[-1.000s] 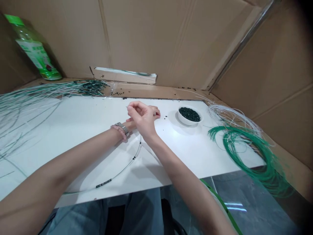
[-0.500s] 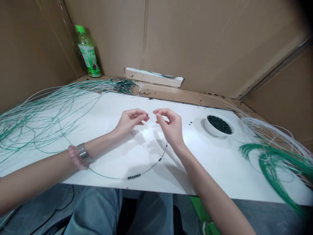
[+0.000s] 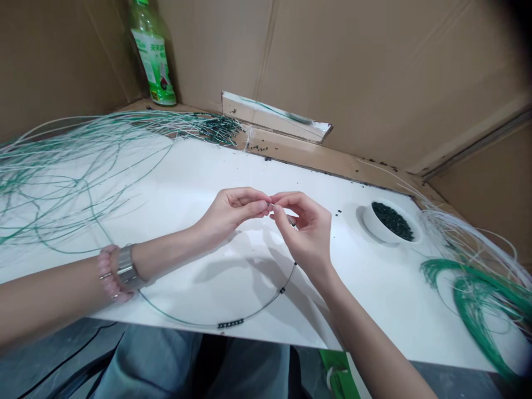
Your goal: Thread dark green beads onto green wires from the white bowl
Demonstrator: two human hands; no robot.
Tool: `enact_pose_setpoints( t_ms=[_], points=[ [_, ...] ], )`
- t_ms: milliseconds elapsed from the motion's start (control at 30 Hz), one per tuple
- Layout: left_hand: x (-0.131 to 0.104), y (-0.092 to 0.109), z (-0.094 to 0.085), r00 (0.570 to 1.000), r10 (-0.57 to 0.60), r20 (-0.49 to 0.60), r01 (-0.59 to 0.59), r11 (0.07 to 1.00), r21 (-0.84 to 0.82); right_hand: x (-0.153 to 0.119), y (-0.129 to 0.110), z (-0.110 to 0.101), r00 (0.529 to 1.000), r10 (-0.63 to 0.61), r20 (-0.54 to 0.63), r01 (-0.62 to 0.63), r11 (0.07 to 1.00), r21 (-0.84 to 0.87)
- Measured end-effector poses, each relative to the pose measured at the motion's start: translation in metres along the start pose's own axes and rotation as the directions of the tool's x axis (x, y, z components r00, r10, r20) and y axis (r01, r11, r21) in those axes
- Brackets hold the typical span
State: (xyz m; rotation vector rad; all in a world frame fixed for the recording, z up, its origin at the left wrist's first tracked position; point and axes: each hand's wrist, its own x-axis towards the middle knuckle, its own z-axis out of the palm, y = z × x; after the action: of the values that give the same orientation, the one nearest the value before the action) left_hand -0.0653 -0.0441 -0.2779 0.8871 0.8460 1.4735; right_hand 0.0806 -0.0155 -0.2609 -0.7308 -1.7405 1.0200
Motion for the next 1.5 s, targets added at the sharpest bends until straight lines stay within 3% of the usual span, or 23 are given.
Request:
enact_pose_setpoints(
  t_ms=[433,1500],
  points=[
    [-0.0024,-0.0014,0.0013,1.000,-0.010,0.002,0.010,1.000,-0.004,-0.0021,-0.0030,0.0008,0.997,-0.079,-0.006,0.078,0.991,-0.104],
    [-0.0037,-0.0010,-0.0013,0.999,0.041,-0.012,-0.039,0.995,0.091,-0.0018,-0.0036,-0.0006,0.995,-0.097,0.036,0.101,0.986,-0.134]
  ],
)
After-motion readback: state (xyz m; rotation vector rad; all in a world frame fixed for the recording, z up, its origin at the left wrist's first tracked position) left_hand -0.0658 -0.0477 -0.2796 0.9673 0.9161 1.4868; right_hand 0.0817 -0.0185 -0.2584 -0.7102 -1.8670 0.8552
